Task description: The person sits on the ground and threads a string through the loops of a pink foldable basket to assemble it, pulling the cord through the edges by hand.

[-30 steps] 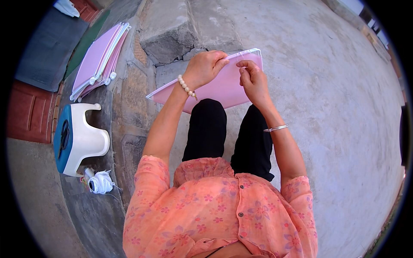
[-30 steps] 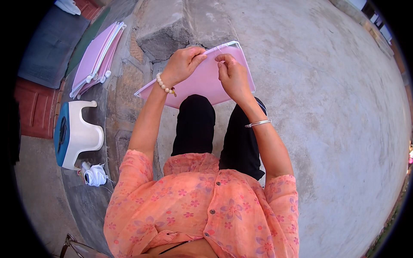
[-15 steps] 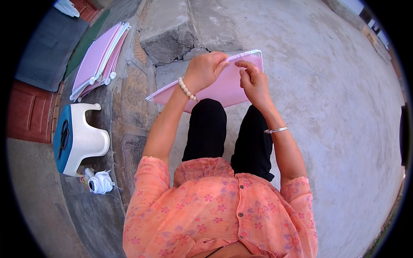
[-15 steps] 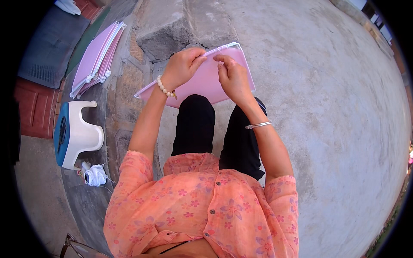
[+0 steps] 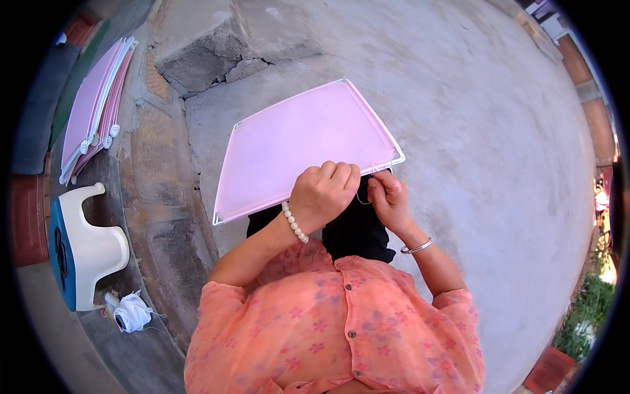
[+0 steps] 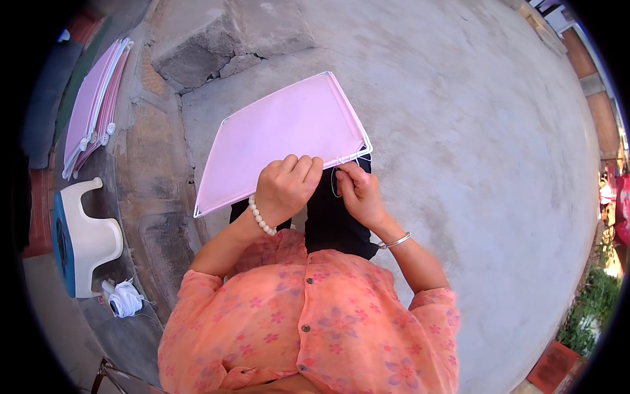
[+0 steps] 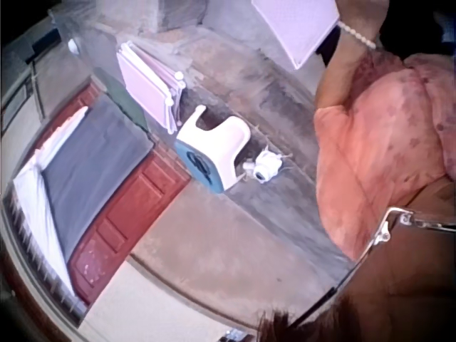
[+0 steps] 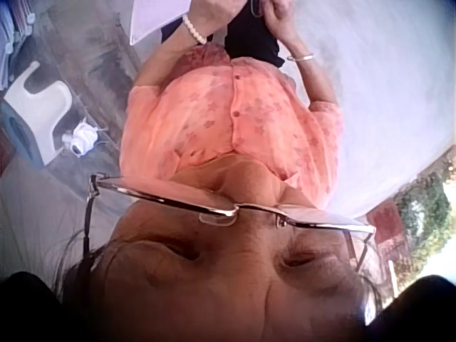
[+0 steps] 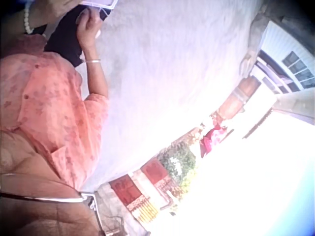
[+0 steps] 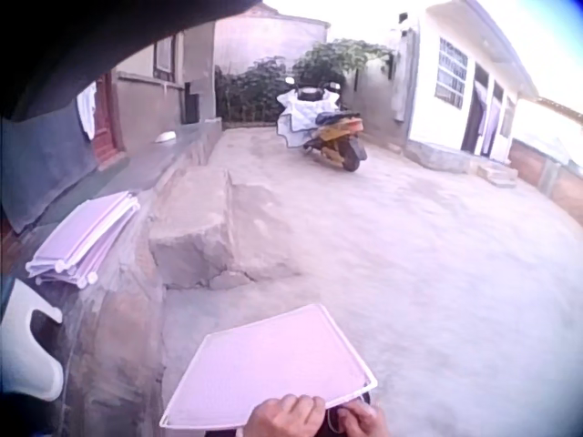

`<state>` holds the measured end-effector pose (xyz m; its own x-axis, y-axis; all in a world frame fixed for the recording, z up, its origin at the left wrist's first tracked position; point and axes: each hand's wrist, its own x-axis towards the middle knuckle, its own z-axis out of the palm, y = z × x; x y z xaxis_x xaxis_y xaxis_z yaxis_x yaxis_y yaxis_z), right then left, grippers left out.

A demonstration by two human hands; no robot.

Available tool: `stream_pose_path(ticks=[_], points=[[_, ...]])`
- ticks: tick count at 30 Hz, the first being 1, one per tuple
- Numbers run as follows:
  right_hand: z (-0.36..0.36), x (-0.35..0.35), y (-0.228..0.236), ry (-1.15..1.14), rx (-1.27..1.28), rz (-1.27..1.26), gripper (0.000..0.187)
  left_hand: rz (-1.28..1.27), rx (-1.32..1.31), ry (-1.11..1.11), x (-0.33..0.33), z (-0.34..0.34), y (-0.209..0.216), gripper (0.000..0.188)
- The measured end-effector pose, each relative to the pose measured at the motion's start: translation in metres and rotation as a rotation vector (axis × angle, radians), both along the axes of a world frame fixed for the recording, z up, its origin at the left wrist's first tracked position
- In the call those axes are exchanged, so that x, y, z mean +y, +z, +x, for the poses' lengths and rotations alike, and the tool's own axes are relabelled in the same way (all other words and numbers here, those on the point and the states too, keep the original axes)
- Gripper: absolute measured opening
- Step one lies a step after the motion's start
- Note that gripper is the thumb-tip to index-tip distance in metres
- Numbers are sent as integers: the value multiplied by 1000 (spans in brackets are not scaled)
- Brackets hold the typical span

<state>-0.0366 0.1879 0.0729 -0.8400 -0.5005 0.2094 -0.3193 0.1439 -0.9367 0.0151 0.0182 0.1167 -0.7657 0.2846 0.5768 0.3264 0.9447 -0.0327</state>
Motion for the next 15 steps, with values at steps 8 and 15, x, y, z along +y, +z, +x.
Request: stream_pose_path(ticks=[8,15], points=[[19,-7,-12,-98,-162,-117,9,63,51,-32,5,3,-11,17],[22,-13,-23,-137,-234,-220,13,59,29,-27,5,6,-18,17]])
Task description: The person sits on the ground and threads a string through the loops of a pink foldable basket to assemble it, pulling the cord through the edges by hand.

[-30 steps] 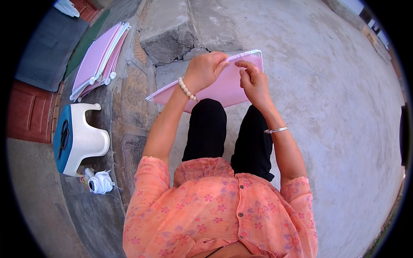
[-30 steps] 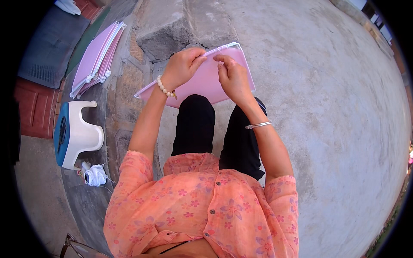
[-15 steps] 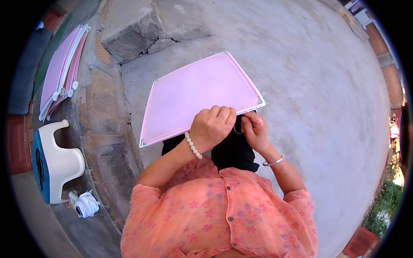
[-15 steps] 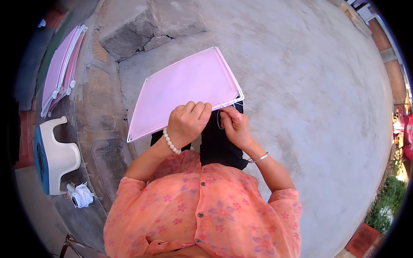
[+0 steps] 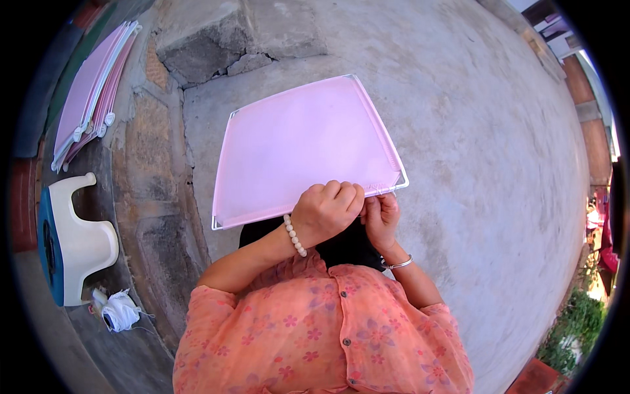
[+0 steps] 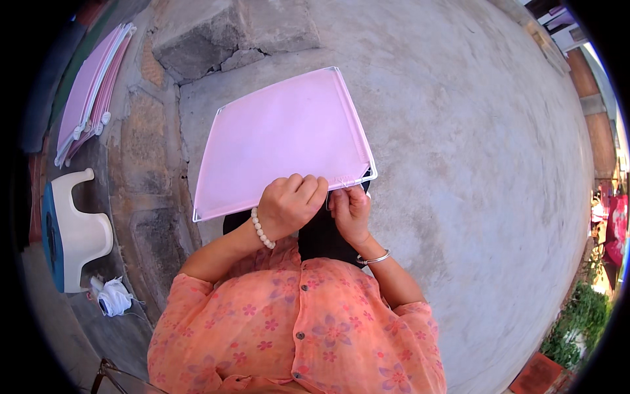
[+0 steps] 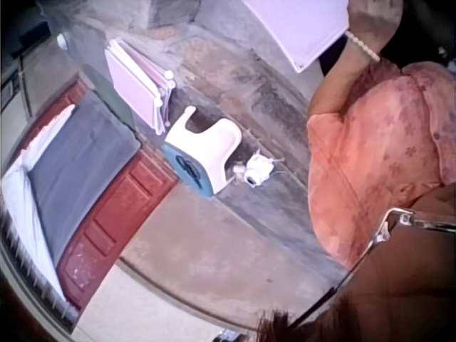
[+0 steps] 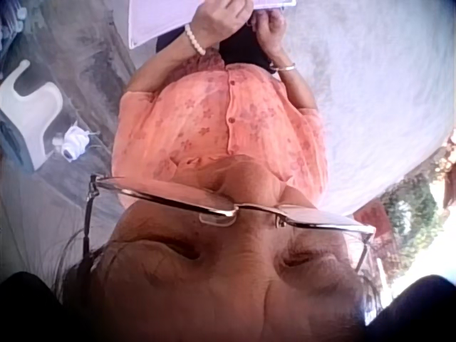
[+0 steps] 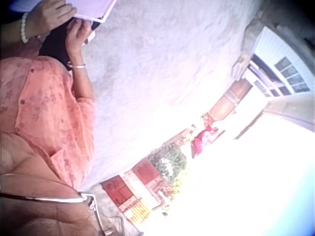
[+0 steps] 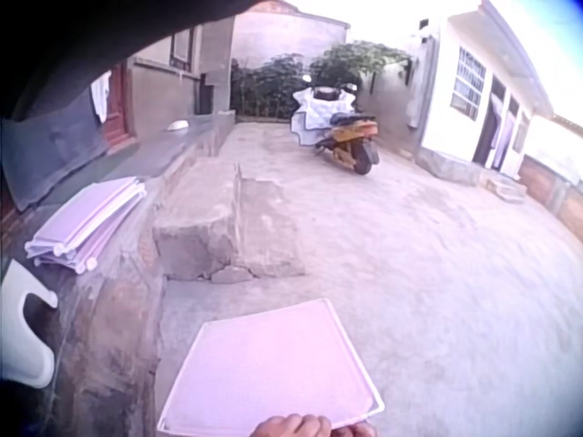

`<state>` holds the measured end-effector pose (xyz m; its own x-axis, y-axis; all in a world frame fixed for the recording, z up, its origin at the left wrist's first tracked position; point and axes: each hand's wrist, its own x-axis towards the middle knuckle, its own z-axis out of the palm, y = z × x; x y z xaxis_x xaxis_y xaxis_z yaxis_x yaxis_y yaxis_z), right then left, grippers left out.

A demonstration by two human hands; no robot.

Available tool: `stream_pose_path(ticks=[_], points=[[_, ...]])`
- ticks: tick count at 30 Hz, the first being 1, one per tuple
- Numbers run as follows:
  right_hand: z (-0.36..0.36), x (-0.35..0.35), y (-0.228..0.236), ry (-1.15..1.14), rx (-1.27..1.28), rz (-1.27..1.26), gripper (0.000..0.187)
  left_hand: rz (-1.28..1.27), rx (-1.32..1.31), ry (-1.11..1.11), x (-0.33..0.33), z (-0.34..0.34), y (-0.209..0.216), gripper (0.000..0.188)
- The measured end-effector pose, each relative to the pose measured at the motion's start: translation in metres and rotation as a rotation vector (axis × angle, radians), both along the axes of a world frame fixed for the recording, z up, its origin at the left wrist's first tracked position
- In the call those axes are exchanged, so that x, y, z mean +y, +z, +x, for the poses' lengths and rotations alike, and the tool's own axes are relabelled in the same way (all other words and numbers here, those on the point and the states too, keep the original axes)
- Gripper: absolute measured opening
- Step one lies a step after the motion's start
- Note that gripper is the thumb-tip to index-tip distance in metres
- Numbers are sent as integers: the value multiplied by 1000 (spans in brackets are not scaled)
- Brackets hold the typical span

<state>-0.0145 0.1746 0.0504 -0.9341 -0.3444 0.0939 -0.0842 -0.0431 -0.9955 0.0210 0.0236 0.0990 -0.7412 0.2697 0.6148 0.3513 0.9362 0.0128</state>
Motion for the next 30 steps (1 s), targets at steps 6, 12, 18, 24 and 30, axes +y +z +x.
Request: stream_pose_path(ticks=[6,12,18,24,30], points=[[-2,-4,8,34,-238,-146,16,15,-18,-13,2,0,-3,17],[-11,16,22,237,-549,-263,15,6,-22,-34,1,2,-5,15],[-21,67,75,175,-3,662,13,-27,-23,-65,1,5,-12,12],[-45,31,100,131,684,797,5,-46,-66,-80,2,7,-12,9],[-66,20,70,556,477,671,2,-38,-58,-94,1,8,-11,8]])
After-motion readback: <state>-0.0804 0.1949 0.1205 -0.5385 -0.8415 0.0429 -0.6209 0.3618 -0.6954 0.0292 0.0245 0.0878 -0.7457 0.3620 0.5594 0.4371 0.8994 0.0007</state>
